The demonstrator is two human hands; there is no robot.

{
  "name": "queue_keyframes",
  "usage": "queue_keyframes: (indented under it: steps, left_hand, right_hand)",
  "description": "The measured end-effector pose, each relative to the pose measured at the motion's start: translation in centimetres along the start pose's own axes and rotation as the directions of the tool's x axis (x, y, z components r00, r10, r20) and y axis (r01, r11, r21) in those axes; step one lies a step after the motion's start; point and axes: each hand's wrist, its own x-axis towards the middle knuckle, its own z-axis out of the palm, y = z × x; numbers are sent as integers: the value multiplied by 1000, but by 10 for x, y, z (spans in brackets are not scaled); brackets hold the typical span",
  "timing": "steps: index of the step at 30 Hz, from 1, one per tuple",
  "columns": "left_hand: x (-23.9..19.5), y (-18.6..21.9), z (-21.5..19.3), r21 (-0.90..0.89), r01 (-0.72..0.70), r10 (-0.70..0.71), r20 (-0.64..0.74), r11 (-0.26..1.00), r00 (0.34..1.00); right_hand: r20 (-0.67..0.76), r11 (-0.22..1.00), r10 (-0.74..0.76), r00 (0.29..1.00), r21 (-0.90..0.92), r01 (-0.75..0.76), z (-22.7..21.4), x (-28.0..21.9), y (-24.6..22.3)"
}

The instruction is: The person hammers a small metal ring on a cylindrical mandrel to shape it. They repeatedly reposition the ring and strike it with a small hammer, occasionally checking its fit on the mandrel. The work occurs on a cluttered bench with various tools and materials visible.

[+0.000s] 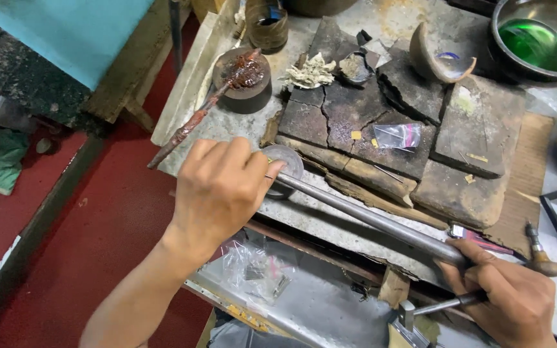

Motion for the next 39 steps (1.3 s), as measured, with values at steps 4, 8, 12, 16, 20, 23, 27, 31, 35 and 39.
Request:
queue_keyframes:
  steps: [4,8,12,16,20,23,27,31,35,39]
  left_hand:
    - [8,6,0,130,-133,136,-12,983,991]
    - [12,23,9,180,-264,256,69,948,964]
    - [21,47,12,65,-322,317,81,944,945]
    - [28,71,20,10,-343,341,84,939,936]
    - [34,76,23,-98,-338,342,31,936,939]
    - [34,74,26,-123,-324,331,42,938,943]
    - [34,70,29,-227,-281,294,26,933,955]
    - [33,67,32,-246,-290,299,-2,925,954]
    - [30,61,40,-233,-282,282,-32,931,959]
    - [32,41,30,-343,-258,293,54,903,955]
  right_hand:
    - [-1,1000,-28,1000,14,28,-5,7,-5]
    - [1,999,-24,1000,-26,24,-6,2,-2]
    - [8,999,-23,1000,-35,23,-9,4,-5]
    - [11,999,-12,1000,-40,12,-11,4,-4]
    - [10,999,-14,1000,-35,14,-11,8,-4]
    - [16,999,-43,999,-23,44,-7,21,-7]
    - [23,994,-105,994,-4,105,4,47,-14]
    - [39,987,-158,987,-12,158,15,70,-28]
    - [33,981,-191,981,-15,192,27,76,-35]
    - [32,979,-198,980,-46,200,30,78,-38]
